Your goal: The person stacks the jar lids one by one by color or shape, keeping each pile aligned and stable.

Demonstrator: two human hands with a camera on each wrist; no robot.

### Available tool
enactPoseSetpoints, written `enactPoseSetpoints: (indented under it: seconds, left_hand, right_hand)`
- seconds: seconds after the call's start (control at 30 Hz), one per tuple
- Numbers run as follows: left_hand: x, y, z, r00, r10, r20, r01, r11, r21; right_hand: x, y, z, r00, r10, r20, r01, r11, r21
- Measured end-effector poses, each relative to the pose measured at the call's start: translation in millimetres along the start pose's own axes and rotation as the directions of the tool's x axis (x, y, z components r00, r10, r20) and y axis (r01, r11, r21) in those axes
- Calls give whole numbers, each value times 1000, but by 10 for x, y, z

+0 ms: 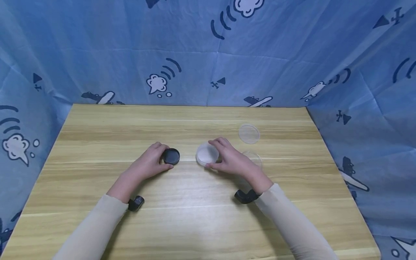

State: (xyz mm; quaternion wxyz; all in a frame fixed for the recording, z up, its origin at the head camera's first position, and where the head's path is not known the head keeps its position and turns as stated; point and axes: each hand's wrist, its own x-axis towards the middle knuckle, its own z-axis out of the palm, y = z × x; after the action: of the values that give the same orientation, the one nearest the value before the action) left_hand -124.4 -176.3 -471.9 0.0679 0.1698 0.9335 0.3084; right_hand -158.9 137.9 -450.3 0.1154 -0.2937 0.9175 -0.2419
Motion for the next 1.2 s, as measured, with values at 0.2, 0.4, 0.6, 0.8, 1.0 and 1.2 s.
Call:
enactPoseSetpoints:
  seconds: [0.2, 0.4, 0.6, 0.8, 1.0, 1.2]
  left_hand:
    - [11, 4, 0, 1000, -5, 7, 5, 1000, 2]
    - [0, 8, -11, 1000, -15, 10, 15, 1000, -4]
    - [1, -2, -5, 1000, -14, 6, 14, 1000, -10]
    - [6, 3, -2, 1000, -13, 6, 13, 1000, -13]
    - [-1, 4, 7, 1000, -13, 3, 13, 1000, -14]
    - [6, -8, 17, 1000, -15, 3, 15, 1000, -12]
  right_hand:
    - [-2, 7, 7, 1000, 1, 6, -1, 1000, 1]
    - [-8, 8, 17, 1000, -1, 5, 1, 1000, 2]
    - [-13, 11, 20, 1000, 5, 9, -5, 1000, 0]
    - [-20, 25, 24, 1000, 7, 8, -7, 1000, 19]
    - [-46, 58, 18, 1000, 21, 3, -21, 999, 26]
    - [-166, 168, -69, 997, 48, -58, -44, 997, 69]
